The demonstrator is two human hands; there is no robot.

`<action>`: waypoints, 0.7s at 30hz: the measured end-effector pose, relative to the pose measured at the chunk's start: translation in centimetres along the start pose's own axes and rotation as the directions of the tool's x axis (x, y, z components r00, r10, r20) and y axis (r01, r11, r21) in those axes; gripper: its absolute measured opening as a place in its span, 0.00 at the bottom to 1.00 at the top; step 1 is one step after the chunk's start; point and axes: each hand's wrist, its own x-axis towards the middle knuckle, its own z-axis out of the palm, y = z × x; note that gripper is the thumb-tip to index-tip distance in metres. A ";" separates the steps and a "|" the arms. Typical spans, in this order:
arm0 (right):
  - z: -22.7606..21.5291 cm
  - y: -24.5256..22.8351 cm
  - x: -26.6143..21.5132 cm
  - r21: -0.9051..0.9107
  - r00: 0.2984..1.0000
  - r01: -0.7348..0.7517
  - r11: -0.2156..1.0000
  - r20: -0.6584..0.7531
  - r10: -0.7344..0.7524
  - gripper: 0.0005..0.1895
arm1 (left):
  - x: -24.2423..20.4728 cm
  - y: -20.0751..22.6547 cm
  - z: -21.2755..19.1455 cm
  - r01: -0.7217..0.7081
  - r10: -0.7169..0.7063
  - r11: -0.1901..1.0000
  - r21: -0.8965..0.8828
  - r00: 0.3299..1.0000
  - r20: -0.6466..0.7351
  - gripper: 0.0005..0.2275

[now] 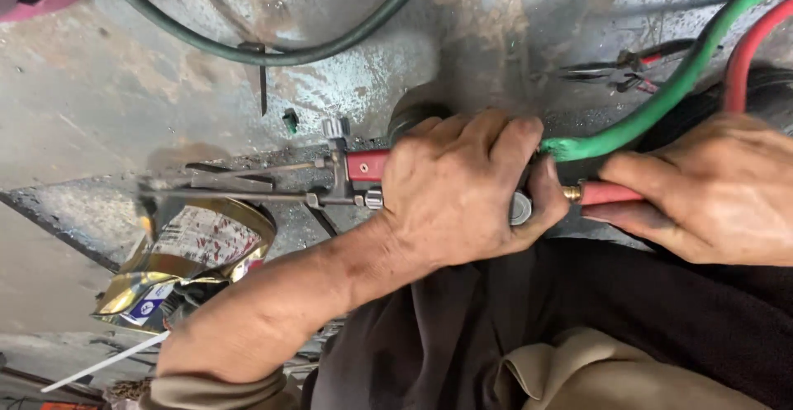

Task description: Connecting and securing gas hoses to a cutting torch using pliers.

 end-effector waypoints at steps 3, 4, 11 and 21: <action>-0.4 -0.1 -0.1 -0.219 0.964 0.128 0.967 -0.203 -0.173 0.20 | 0.8 0.8 -0.2 0.194 -0.181 0.974 -0.117 0.977 0.110 0.10; -0.3 0.0 -0.4 -0.357 0.892 0.215 0.909 -0.306 -0.332 0.18 | 0.9 1.2 -0.2 0.304 -0.274 0.939 -0.159 0.943 0.189 0.10; -4.6 -2.5 2.5 -0.729 0.959 0.185 0.658 -0.013 -0.284 0.25 | 1.0 -0.7 2.9 0.811 -0.549 0.522 -0.263 0.556 0.624 0.13; -1.9 -0.7 0.0 -0.255 0.773 0.309 0.916 -0.494 -0.398 0.29 | 0.6 -3.7 1.2 0.904 -0.222 0.345 -0.251 0.339 0.914 0.20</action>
